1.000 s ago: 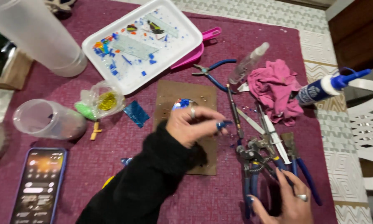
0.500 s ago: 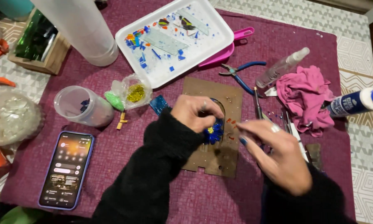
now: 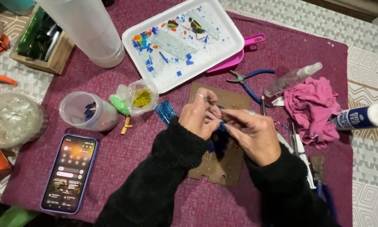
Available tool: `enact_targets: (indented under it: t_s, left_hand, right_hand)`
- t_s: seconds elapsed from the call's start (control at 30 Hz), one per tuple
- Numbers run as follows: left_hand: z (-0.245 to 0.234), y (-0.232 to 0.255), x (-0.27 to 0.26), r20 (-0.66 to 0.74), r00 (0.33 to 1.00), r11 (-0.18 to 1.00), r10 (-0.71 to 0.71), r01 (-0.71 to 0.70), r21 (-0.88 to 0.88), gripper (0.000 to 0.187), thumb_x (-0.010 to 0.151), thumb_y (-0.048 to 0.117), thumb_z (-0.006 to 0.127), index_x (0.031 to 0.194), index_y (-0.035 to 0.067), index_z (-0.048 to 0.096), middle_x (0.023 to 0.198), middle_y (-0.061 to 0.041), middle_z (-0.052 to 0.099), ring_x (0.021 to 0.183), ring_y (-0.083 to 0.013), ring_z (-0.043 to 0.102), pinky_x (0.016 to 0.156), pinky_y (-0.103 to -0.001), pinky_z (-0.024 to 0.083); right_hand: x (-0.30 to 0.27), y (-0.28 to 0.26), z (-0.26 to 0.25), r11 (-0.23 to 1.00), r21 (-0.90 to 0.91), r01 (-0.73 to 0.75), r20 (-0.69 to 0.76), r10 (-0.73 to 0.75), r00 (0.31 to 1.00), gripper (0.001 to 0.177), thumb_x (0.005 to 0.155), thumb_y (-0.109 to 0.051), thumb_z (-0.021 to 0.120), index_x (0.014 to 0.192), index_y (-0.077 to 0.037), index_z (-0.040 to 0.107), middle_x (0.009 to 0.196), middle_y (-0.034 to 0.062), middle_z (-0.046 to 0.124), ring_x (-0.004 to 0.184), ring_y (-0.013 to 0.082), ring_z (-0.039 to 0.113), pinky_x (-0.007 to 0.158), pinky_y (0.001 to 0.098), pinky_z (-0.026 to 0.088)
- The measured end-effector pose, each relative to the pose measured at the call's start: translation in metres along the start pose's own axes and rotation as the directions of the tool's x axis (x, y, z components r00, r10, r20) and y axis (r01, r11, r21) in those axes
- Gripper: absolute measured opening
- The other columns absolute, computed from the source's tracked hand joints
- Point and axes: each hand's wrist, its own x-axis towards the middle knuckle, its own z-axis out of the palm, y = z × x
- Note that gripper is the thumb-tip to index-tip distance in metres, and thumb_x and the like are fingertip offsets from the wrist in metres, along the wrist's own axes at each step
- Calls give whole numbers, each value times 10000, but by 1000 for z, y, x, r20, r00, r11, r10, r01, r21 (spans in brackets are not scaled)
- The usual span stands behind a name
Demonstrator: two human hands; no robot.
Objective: Making a floral mosaic craft by cutting and placing blue glass pieces onto a template.
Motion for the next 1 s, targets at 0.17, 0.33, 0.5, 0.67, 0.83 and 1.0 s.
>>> enact_targets:
  t_s: [0.17, 0.33, 0.5, 0.67, 0.83, 1.0]
  left_hand:
    - [-1, -7, -3, -62, 986, 988, -156, 154, -34, 475, 747, -44, 741, 1121, 1, 450, 891, -100, 677, 696, -162, 745, 586, -277, 602]
    - [-19, 12, -31, -377, 921, 995, 93, -76, 61, 289, 973, -100, 525, 1240, 2, 481, 1011, -117, 725, 927, -201, 788, 799, -295, 647]
    - [-10, 2, -48, -414, 908, 953, 59, 73, 294, 294, 917, -58, 612, 1191, 15, 532, 992, -85, 790, 851, -225, 781, 712, -333, 602]
    - [-1, -25, -50, -261, 953, 936, 150, -52, 349, 349, 877, -77, 618, 1209, 18, 566, 993, -88, 784, 951, -286, 748, 793, -382, 584]
    - [-2, -28, -52, -187, 950, 890, 251, -151, 430, 447, 890, -103, 585, 1322, 7, 545, 1012, -122, 764, 918, -324, 716, 828, -424, 570]
    - [3, -29, -55, -165, 974, 898, 156, -70, 434, 493, 873, -77, 584, 1354, 21, 542, 1007, -138, 748, 895, -317, 723, 773, -417, 577]
  right_hand:
    - [-4, 41, 2, 983, 156, -92, 16, 91, 996, 298, 884, 11, 729, 1180, -18, 750, 971, 75, 782, 845, 130, 723, 738, 268, 583]
    - [1, 80, -4, 646, 633, -427, 135, 451, 882, 212, 905, -15, 681, 1111, -4, 732, 939, 97, 771, 754, 143, 719, 634, 289, 584]
    - [-5, 82, 14, 825, 382, -415, 170, 379, 910, 204, 912, -19, 705, 1102, 5, 774, 933, 72, 772, 781, 89, 687, 673, 242, 546]
    - [-9, 82, 34, 840, 373, -394, 177, 352, 919, 199, 891, -25, 718, 1082, -5, 774, 932, 2, 752, 775, 22, 665, 673, 202, 541]
    - [-9, 87, 39, 832, 315, -456, 223, 402, 888, 193, 895, -43, 734, 1082, -15, 774, 858, 7, 754, 699, 25, 624, 624, 205, 519]
    - [-6, 87, 40, 848, 302, -435, 220, 382, 898, 208, 895, -46, 716, 1094, -28, 773, 892, -7, 758, 729, 15, 633, 648, 195, 525]
